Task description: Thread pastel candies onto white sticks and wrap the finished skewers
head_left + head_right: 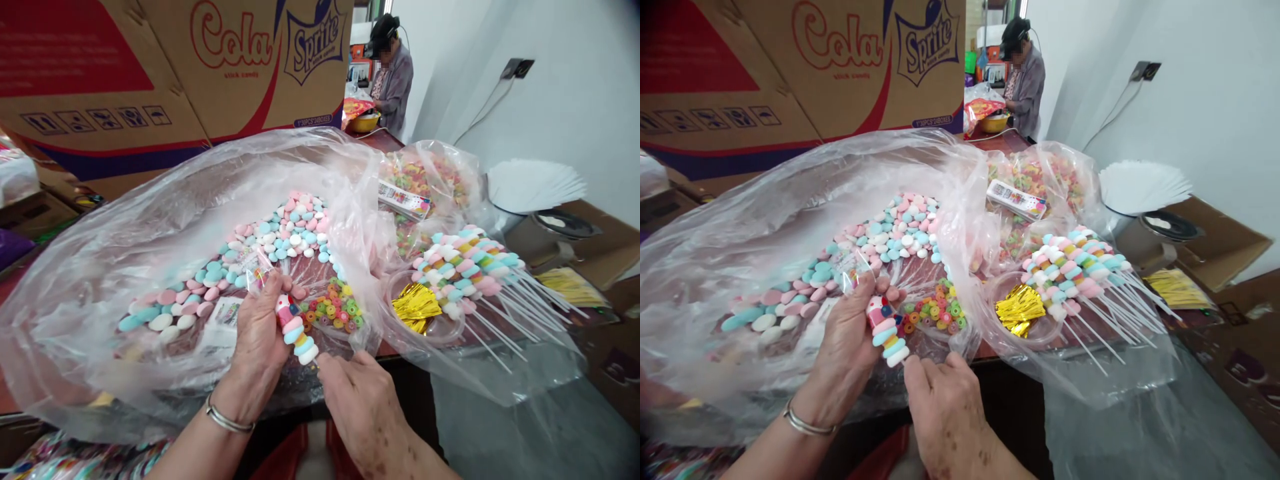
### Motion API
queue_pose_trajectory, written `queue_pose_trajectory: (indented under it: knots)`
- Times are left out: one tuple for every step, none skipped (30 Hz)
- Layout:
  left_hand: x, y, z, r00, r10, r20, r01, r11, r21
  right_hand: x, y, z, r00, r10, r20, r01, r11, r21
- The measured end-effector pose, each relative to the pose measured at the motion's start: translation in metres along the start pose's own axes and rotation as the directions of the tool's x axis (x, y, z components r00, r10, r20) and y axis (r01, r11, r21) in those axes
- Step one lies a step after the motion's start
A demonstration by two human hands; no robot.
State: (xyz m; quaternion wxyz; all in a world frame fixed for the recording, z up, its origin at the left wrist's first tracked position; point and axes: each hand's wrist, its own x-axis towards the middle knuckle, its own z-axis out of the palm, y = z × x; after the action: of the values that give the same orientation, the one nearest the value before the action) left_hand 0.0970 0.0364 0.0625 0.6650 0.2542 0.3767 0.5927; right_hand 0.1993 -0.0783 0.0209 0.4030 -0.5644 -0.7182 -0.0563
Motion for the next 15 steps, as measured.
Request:
queue_pose_trajectory:
  knots:
    - [0.000, -0.001, 0.000, 1.000, -0.003, 0.000, 0.003, 1.000, -0.006, 0.001, 0.001, 0.000, 1.000, 0.006, 0.005, -0.006, 1.000, 0.003]
    - [0.000, -0.001, 0.000, 1.000, -0.010, 0.006, 0.010, 1.000, -0.016, 0.001, 0.003, -0.001, 1.000, 0.021, 0.022, -0.021, 1.000, 0.011]
    - [0.000, -0.001, 0.000, 1.000, -0.022, 0.019, 0.022, 0.999, -0.027, 0.002, 0.004, -0.003, 0.998, 0.040, 0.041, -0.040, 0.999, 0.022]
    - [-0.001, -0.002, 0.001, 0.998, -0.041, 0.037, 0.043, 0.998, -0.038, 0.002, 0.006, -0.004, 0.997, 0.059, 0.058, -0.061, 0.998, 0.033]
    - [-0.002, -0.002, 0.002, 0.996, -0.066, 0.058, 0.069, 0.997, -0.047, 0.003, 0.008, -0.006, 0.995, 0.073, 0.066, -0.076, 0.996, 0.045]
    - [-0.003, -0.002, 0.003, 0.993, -0.092, 0.077, 0.096, 0.994, -0.052, 0.003, 0.009, -0.007, 0.995, 0.081, 0.058, -0.085, 0.995, 0.056]
    - [-0.004, -0.003, 0.003, 0.990, -0.112, 0.090, 0.118, 0.991, -0.057, 0.004, 0.010, -0.007, 0.996, 0.084, 0.042, -0.087, 0.994, 0.065]
    - [-0.006, -0.005, 0.004, 0.987, -0.127, 0.097, 0.133, 0.989, -0.059, 0.004, 0.010, -0.007, 0.996, 0.087, 0.024, -0.089, 0.993, 0.071]
    - [-0.007, -0.006, 0.005, 0.986, -0.133, 0.103, 0.140, 0.988, -0.062, 0.005, 0.010, -0.007, 0.996, 0.092, 0.008, -0.092, 0.993, 0.076]
    - [-0.009, -0.008, 0.005, 0.985, -0.134, 0.106, 0.142, 0.988, -0.066, 0.005, 0.010, -0.006, 0.995, 0.101, -0.007, -0.100, 0.992, 0.082]
    - [-0.010, -0.009, 0.006, 0.985, -0.132, 0.107, 0.140, 0.988, -0.070, 0.005, 0.008, -0.005, 0.993, 0.116, -0.013, -0.114, 0.988, 0.101]
    - [-0.010, -0.010, 0.006, 0.985, -0.133, 0.108, 0.141, 0.987, -0.072, 0.005, 0.007, -0.003, 0.990, 0.140, -0.005, -0.138, 0.981, 0.135]
    - [-0.010, -0.010, 0.005, 0.985, -0.136, 0.106, 0.144, 0.987, -0.072, 0.005, 0.006, -0.002, 0.986, 0.167, 0.010, -0.166, 0.970, 0.179]
    - [-0.009, -0.009, 0.005, 0.984, -0.143, 0.103, 0.150, 0.986, -0.068, 0.005, 0.004, -0.002, 0.982, 0.189, 0.024, -0.190, 0.957, 0.221]
    - [-0.007, -0.007, 0.004, 0.984, -0.148, 0.094, 0.155, 0.986, -0.063, 0.004, 0.003, -0.001, 0.979, 0.201, 0.029, -0.202, 0.947, 0.249]
